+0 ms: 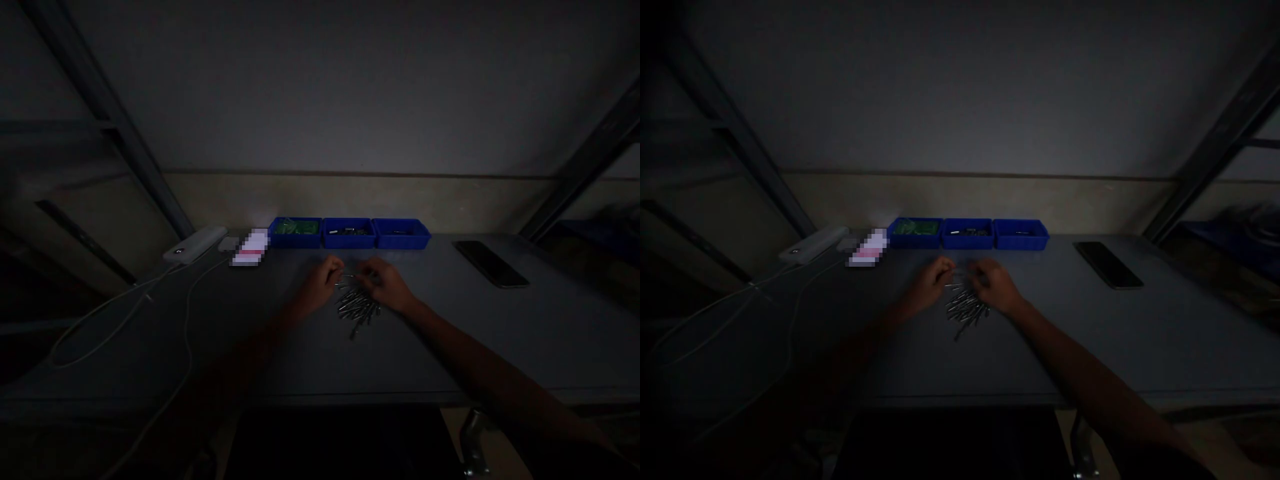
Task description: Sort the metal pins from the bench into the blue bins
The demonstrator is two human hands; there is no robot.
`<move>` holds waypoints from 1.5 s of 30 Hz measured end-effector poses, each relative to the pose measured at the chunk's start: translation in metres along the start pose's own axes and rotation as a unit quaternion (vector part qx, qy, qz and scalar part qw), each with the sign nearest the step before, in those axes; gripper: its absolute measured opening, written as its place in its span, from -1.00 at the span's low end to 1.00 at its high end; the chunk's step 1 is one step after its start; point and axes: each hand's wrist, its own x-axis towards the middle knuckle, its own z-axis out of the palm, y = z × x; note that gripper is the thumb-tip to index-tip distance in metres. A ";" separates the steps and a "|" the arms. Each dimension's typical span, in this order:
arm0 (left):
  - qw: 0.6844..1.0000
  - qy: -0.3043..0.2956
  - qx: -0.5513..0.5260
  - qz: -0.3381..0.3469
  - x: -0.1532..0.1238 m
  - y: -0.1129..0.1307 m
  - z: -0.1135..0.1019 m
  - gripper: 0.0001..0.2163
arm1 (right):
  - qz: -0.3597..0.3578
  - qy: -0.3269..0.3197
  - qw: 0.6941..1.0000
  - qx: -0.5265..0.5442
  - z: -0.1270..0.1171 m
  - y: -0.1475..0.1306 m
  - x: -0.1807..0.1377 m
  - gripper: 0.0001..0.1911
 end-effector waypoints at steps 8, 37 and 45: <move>0.999 0.015 -0.039 -0.012 0.001 0.005 0.000 -0.88 | 0.011 0.016 1.000 -0.008 0.003 -0.004 0.000 -0.86; 0.997 -0.025 0.059 0.033 0.000 0.010 -0.004 -0.93 | 0.003 0.005 1.000 -0.031 0.001 -0.008 -0.002 -0.80; 0.998 -0.055 0.025 0.025 -0.001 0.016 -0.007 -0.92 | -0.008 0.009 0.999 -0.034 0.001 -0.007 -0.003 -0.80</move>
